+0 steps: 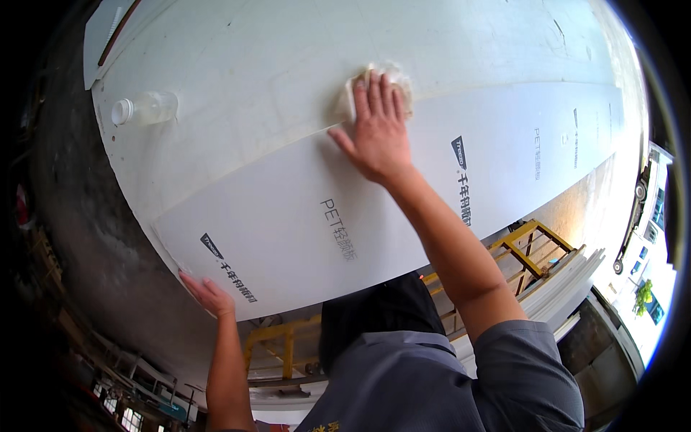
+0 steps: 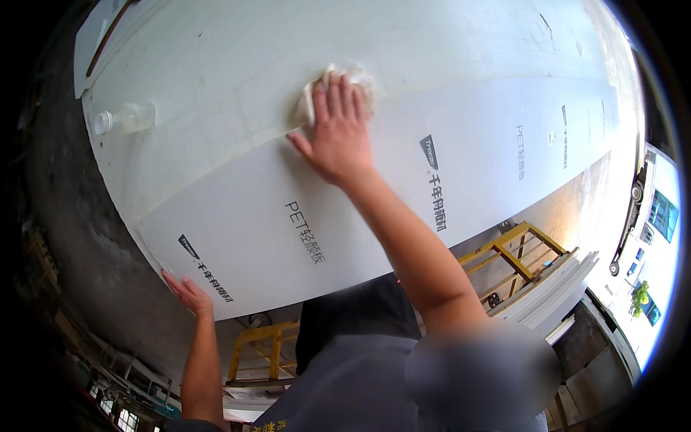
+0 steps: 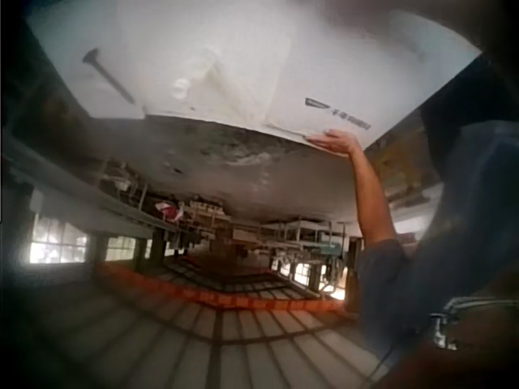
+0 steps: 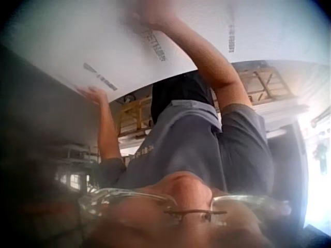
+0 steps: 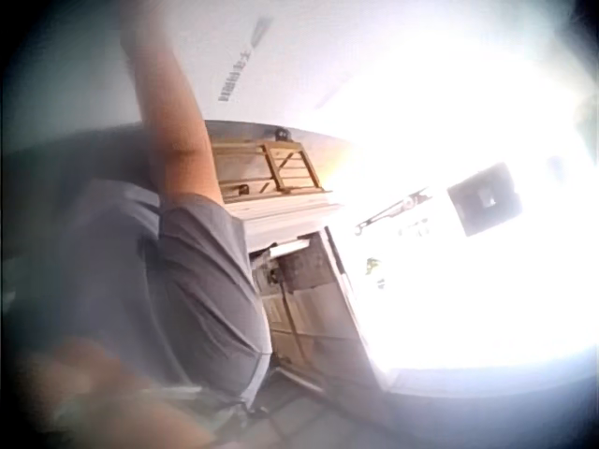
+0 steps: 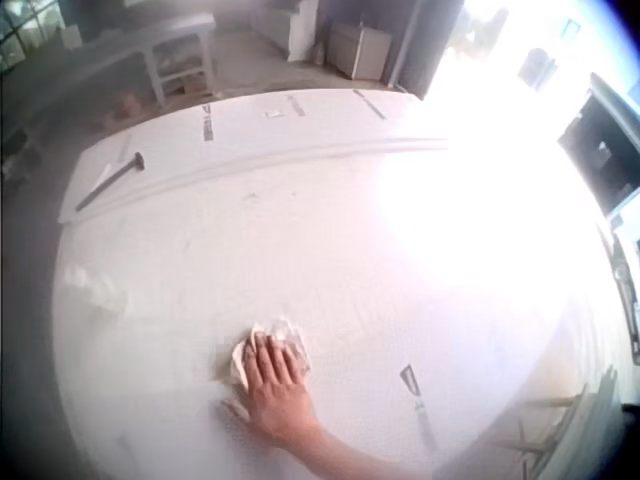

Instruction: The person wipes large white panels with a cloth, occasionally using a hammer to tap small spots. They move between panels, flip them over, and continue wiping both sides before stacking them on a cart.

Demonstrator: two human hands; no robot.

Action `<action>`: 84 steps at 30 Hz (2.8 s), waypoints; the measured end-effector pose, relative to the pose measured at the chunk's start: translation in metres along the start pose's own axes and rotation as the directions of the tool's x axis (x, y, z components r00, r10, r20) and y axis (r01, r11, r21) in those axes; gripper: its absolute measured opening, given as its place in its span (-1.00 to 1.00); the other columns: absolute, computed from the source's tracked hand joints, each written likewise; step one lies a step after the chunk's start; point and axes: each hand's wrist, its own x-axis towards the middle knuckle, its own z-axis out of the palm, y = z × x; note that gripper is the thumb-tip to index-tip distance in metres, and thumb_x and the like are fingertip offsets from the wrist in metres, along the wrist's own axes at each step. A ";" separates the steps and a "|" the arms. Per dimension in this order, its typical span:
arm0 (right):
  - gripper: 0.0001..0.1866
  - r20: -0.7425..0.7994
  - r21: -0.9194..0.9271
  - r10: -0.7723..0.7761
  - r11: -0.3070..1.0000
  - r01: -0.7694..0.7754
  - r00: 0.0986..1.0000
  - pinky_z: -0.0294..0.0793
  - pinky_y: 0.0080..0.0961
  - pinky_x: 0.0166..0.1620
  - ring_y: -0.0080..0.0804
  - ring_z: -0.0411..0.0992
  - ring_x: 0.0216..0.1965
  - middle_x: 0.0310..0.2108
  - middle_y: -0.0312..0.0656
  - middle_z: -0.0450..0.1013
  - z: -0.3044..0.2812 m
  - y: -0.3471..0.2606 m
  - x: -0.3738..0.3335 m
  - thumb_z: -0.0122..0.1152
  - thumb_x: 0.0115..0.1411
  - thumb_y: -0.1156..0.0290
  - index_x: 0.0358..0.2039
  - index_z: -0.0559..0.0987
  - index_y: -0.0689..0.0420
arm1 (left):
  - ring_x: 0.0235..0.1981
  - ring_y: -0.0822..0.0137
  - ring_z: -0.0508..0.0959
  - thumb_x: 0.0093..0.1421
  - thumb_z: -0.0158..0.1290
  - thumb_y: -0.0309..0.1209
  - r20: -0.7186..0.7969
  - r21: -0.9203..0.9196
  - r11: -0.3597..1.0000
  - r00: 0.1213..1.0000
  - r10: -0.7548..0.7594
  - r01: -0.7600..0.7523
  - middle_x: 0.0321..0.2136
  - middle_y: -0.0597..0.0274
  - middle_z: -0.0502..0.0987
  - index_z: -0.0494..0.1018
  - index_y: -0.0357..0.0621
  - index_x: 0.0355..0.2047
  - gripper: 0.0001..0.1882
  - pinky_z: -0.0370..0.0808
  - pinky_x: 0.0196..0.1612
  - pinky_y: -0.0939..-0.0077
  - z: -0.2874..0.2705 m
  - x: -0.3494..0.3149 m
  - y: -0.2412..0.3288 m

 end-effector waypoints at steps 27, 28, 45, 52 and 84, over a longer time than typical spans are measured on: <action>-0.14 0.183 -0.046 -0.461 0.878 0.476 0.868 -0.25 -0.18 0.47 -0.05 -0.22 0.49 0.46 0.10 -0.11 0.112 -0.371 0.012 -0.02 0.32 -0.08 0.38 0.06 0.33 | 0.41 -0.13 0.08 0.13 0.12 -0.43 0.255 -0.437 0.899 0.956 0.143 -0.018 0.36 -0.03 0.17 0.28 -0.19 0.28 -0.33 0.01 0.37 -0.19 -0.042 -0.039 -0.051; -0.13 0.188 -0.127 -0.399 0.896 0.425 0.897 -0.27 -0.18 0.48 -0.04 -0.25 0.50 0.46 0.10 -0.13 0.106 -0.343 0.009 -0.02 0.33 -0.06 0.40 0.02 0.33 | 0.40 -0.16 0.09 0.13 0.13 -0.42 0.283 -0.439 0.898 0.944 0.168 -0.028 0.35 -0.03 0.20 0.30 -0.20 0.26 -0.35 0.02 0.36 -0.20 -0.047 -0.053 -0.065; -0.17 0.119 -0.157 -0.427 0.883 0.441 0.897 -0.29 -0.10 0.46 0.00 -0.27 0.49 0.48 0.00 -0.14 0.118 -0.370 0.004 0.03 0.30 0.00 0.40 0.05 0.25 | 0.41 -0.11 0.09 0.20 0.18 -0.43 0.459 -0.663 0.715 0.875 0.155 0.221 0.44 -0.13 -0.10 -0.01 -0.13 0.42 -0.15 0.10 0.40 0.21 -0.063 -0.083 -0.125; -0.09 0.566 0.258 -0.706 0.643 0.721 0.427 -0.23 -0.18 0.47 -0.17 -0.15 0.49 0.46 -0.07 -0.03 0.107 -0.370 -0.172 0.02 0.23 -0.23 0.40 0.14 0.14 | 0.40 0.04 0.15 0.36 -0.12 -0.45 0.433 -0.826 0.360 0.897 -0.087 0.433 0.44 -0.01 0.00 -0.07 -0.25 0.43 -0.32 0.11 0.37 0.24 -0.064 -0.070 -0.136; -0.13 0.233 -0.127 0.248 0.967 -0.223 0.940 -0.35 -0.12 0.48 0.02 -0.32 0.50 0.47 0.12 -0.21 0.036 -0.083 -0.316 -0.01 0.29 -0.08 0.38 0.06 0.31 | 0.44 -0.04 0.01 0.30 -0.06 -0.27 0.050 0.027 0.808 0.808 0.588 -0.589 0.43 0.07 0.04 0.13 -0.01 0.39 -0.36 -0.11 0.40 -0.17 0.013 0.078 0.026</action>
